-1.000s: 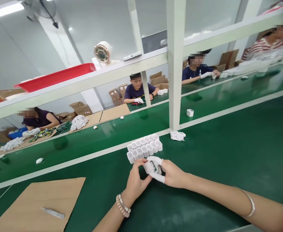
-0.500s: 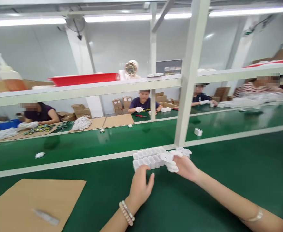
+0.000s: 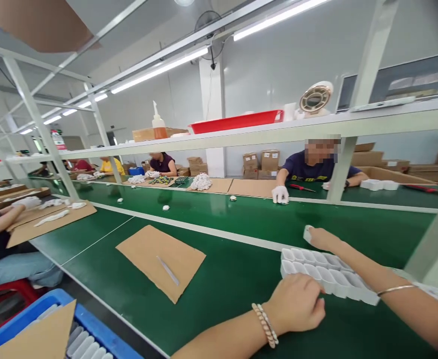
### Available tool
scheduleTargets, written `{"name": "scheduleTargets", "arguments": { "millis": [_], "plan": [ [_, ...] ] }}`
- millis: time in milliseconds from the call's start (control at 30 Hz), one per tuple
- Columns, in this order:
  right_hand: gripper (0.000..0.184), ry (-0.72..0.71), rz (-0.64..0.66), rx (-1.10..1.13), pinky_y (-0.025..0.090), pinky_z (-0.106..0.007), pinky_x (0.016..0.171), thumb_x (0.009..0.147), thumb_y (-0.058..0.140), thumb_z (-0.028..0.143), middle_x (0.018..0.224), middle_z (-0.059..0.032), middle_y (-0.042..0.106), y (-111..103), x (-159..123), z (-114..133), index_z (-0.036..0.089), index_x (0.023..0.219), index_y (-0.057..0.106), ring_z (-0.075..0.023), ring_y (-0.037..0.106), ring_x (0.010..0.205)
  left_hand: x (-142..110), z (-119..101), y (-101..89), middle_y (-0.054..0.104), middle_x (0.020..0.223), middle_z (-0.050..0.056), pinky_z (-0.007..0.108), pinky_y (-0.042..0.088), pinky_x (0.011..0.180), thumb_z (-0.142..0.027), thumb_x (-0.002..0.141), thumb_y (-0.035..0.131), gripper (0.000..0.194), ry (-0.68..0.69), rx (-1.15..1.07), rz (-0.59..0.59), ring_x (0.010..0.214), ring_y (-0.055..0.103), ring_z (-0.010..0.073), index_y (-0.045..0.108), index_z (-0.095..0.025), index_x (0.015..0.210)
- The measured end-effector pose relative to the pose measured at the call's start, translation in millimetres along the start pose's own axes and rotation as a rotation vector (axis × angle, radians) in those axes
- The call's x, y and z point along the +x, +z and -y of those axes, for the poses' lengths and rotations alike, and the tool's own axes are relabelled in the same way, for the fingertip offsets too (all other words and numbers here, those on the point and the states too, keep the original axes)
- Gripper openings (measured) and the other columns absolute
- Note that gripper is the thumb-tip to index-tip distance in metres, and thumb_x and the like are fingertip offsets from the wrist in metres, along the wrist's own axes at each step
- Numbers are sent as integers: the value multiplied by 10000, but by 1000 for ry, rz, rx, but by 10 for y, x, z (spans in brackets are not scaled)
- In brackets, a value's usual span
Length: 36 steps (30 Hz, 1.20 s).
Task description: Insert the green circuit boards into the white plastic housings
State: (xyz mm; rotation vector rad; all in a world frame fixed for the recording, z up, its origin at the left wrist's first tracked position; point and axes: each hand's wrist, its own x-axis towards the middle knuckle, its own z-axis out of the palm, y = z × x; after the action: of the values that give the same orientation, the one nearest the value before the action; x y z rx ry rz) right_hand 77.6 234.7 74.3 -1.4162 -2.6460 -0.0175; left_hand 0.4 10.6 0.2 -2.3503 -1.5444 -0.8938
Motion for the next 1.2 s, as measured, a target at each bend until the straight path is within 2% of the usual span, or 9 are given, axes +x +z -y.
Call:
{"name": "scheduleTargets", "arguments": {
  "millis": [133,233,367,500,600,700,833,1067,1200],
  "plan": [
    [262,126,92,-130,485,-439,927,963,521,303,1194,-112,588,-269,70,210,156,1165,601,-211,594,1058,34,110,77,679,950,102,344,559,812,-266,864,476,254,82,97,47,911,650,228,581,-106,1033],
    [325,6,58,-123,441,-505,962,961,524,296,1263,-130,542,-494,84,666,126,1237,548,-256,543,1150,35,152,141,686,944,113,353,566,811,-255,865,479,262,109,112,85,920,656,240,597,-93,1033],
    [285,-291,41,-10,460,-480,954,926,586,315,1239,-94,567,-511,-204,1831,144,1154,592,-248,551,1131,10,136,202,675,1012,130,373,548,874,-247,905,453,274,138,105,136,1002,644,255,602,-80,1064],
    [285,-561,106,148,488,-443,919,933,575,346,1180,-87,602,-170,-900,3150,146,1134,603,-224,587,1068,7,121,204,649,1095,125,380,526,924,-220,927,433,266,91,102,146,1081,614,244,584,-98,1108],
    [338,-690,136,248,497,-437,901,930,571,393,1173,-88,605,136,-1416,3762,147,1160,590,-225,591,1061,26,147,178,667,1015,129,379,554,850,-234,909,437,277,137,134,161,981,641,254,602,-84,1072],
    [338,-719,147,284,486,-454,922,928,577,383,1208,-100,587,393,-1565,3947,143,1165,589,-243,567,1111,26,187,176,673,979,126,371,562,811,-228,900,425,287,152,158,155,937,649,255,614,-69,1044],
    [289,-777,184,311,477,-460,942,942,562,334,1219,-94,585,574,-1292,3878,147,1161,592,-235,568,1113,-1,192,220,680,987,120,372,555,840,-219,900,430,280,123,124,157,976,649,253,621,-68,1038],
    [305,-789,304,274,490,-455,929,941,565,331,1240,-96,573,532,-1132,3932,159,1193,577,-231,578,1094,-3,86,197,681,1071,109,303,501,947,-321,950,457,322,34,171,192,1073,629,238,611,-91,1115],
    [313,-761,332,272,487,-461,933,937,572,329,1251,-96,566,474,-1189,3931,158,1200,573,-237,572,1106,-266,-44,-113,596,1267,171,327,465,1050,-549,825,614,644,-1,209,139,1234,537,270,519,-102,1279]
  ]
}}
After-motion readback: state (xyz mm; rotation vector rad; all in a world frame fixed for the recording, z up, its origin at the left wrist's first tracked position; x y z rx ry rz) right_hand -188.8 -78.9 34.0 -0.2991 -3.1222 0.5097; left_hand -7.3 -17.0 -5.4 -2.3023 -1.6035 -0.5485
